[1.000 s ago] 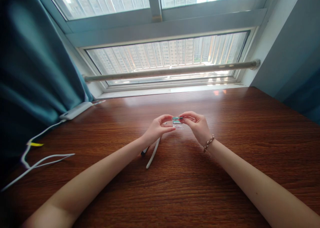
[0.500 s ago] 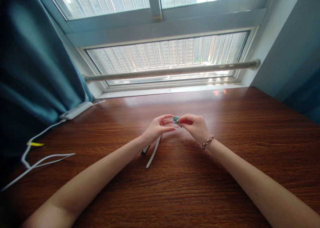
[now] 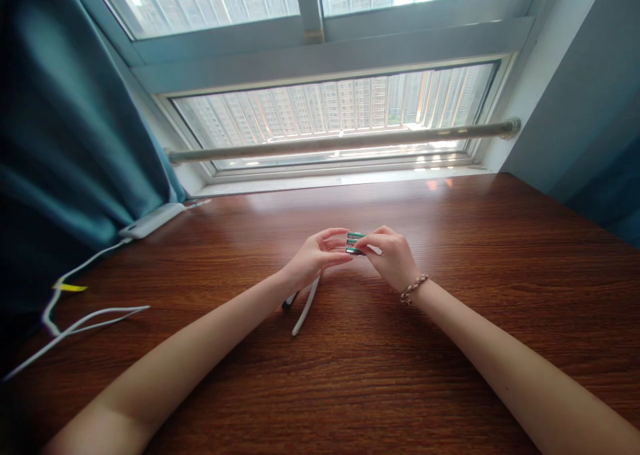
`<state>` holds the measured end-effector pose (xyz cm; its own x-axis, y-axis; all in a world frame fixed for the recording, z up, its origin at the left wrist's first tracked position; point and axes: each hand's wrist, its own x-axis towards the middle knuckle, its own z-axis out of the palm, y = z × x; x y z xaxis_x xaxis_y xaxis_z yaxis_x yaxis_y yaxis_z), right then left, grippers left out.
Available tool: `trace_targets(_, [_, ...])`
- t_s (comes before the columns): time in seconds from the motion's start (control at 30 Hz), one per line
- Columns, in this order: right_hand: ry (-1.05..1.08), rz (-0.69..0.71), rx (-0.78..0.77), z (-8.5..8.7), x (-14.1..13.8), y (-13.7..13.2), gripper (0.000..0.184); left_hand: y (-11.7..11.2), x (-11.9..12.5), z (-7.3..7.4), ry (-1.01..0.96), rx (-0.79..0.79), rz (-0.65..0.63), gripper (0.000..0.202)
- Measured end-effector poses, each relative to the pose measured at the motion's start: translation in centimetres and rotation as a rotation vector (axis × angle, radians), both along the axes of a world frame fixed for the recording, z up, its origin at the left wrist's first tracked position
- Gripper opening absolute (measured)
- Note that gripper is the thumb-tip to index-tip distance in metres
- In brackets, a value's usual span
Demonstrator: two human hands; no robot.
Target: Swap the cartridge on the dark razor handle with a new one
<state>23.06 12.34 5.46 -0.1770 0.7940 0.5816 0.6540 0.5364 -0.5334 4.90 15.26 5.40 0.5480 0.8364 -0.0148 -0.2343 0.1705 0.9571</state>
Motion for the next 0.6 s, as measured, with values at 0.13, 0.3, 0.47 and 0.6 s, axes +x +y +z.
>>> trace_targets(0.13, [-0.069, 0.032, 0.12, 0.03, -0.16, -0.39, 0.016, -0.04, -0.02, 0.04, -0.024, -0.013, -0.002, 0.055])
trace_targets(0.3, [0.056, -0.078, 0.143, 0.58, -0.27, -0.54, 0.015, 0.05, -0.01, 0.0, -0.033, -0.016, 0.004, 0.055])
trace_targets(0.47, [0.101, -0.113, 0.076, 0.56, 0.01, -0.01, 0.011, 0.0, 0.0, 0.01, -0.009, -0.005, -0.002, 0.056])
trace_targets(0.6, [0.025, -0.063, 0.063, 0.01, 0.19, 0.32, 0.011, -0.11, -0.01, 0.05, -0.008, 0.018, -0.016, 0.056])
